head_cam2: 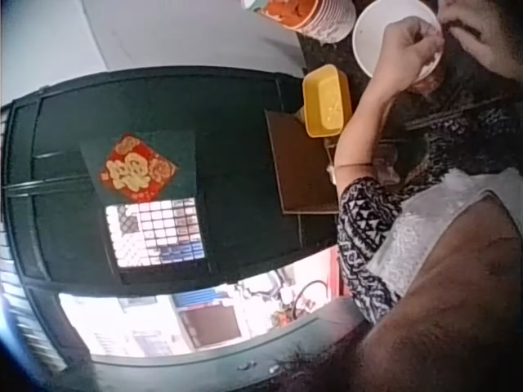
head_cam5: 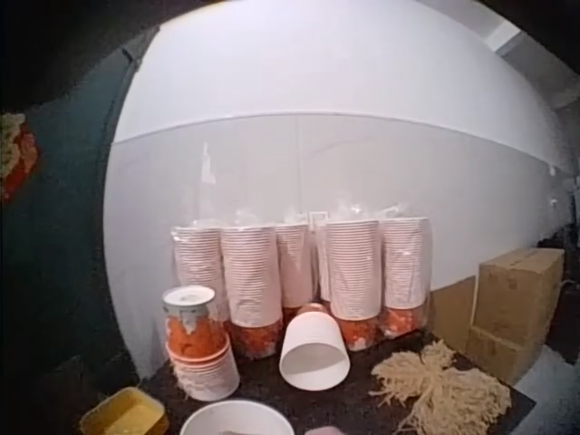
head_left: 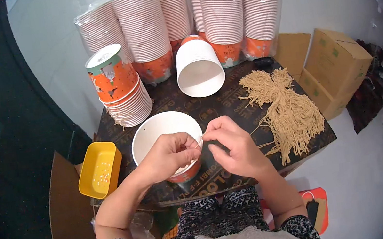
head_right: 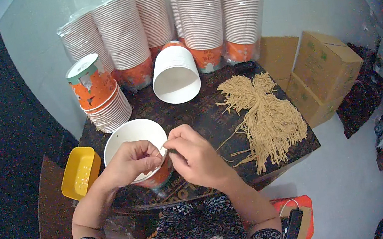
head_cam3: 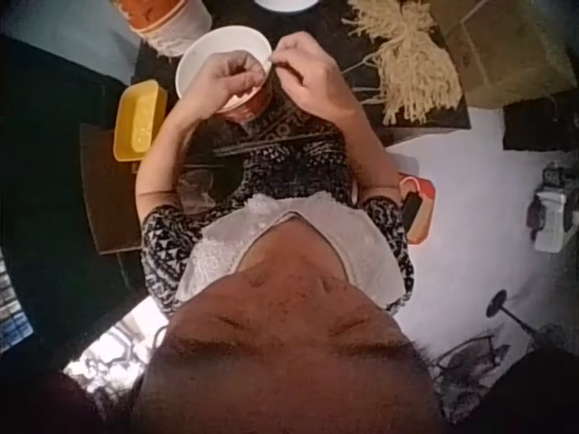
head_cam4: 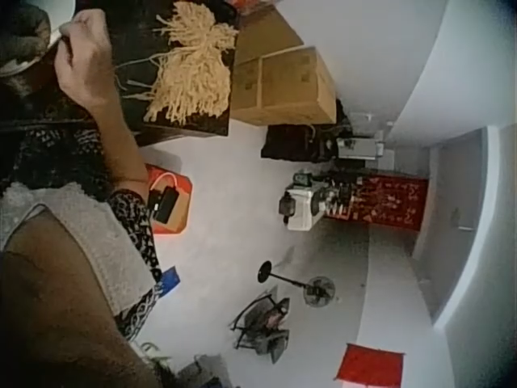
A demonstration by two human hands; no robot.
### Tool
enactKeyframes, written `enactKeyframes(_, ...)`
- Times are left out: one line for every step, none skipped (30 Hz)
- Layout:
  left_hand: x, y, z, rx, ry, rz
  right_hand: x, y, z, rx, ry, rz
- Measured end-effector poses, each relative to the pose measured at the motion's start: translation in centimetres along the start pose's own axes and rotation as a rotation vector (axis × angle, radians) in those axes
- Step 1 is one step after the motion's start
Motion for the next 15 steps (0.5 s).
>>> enactKeyframes(0.0,0.0,0.0,0.001,-0.001,-0.001,0.0,0.2,0.2,-0.017,-0.014,0.017)
enactKeyframes(0.1,0.1,0.0,-0.001,0.012,0.005,0.0,0.3,0.4,-0.034,-0.028,0.033)
enactKeyframes(0.2,0.1,0.1,-0.002,0.024,0.01,0.1,0.5,0.6,-0.033,-0.03,0.034)
enactKeyframes(0.2,0.1,0.1,-0.002,0.023,0.01,0.2,0.6,0.9,-0.036,-0.032,0.029)
enactKeyframes(0.3,0.1,0.1,-0.002,0.017,0.012,0.3,0.8,1.1,-0.038,-0.034,0.025)
enactKeyframes(0.3,0.1,0.2,-0.002,0.01,0.015,0.4,0.9,1.2,-0.037,-0.035,0.025)
enactKeyframes(0.4,0.1,0.1,-0.001,0.009,0.014,0.5,1.0,1.2,-0.024,-0.022,0.03)
enactKeyframes(0.4,0.1,0.1,0.002,-0.002,0.015,0.6,1.1,1.3,-0.012,-0.009,0.035)
enactKeyframes(0.5,0.0,0.1,0.004,-0.012,0.016,0.7,1.2,1.4,-0.011,-0.011,0.035)
enactKeyframes(0.4,0.0,0.1,0.004,-0.013,0.016,0.8,1.3,1.4,0.007,-0.018,0.035)
enactKeyframes(0.4,0.0,0.1,0.002,-0.006,0.018,0.8,1.3,1.4,0.024,-0.026,0.034)
enactKeyframes(0.4,0.0,0.1,0.001,0.001,0.021,0.8,1.4,1.5,0.025,-0.026,0.034)
enactKeyframes(0.3,0.0,0.1,0.002,-0.001,0.022,0.6,1.4,1.6,0.039,-0.026,0.027)
enactKeyframes(0.1,0.0,0.1,-0.002,0.02,0.012,0.5,1.4,1.6,0.053,-0.027,0.02)
enactKeyframes(0.0,0.0,0.1,-0.005,0.04,0.003,0.5,1.5,1.7,0.053,-0.028,0.019)
Point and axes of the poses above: each hand's wrist, its own y-axis away from the middle knuckle, its own z-axis out of the palm, x = y × z, the point moved 7 cm from there along -y, towards the middle knuckle, and after that the axes turned 15 degrees about x, right-handed, at the moved point
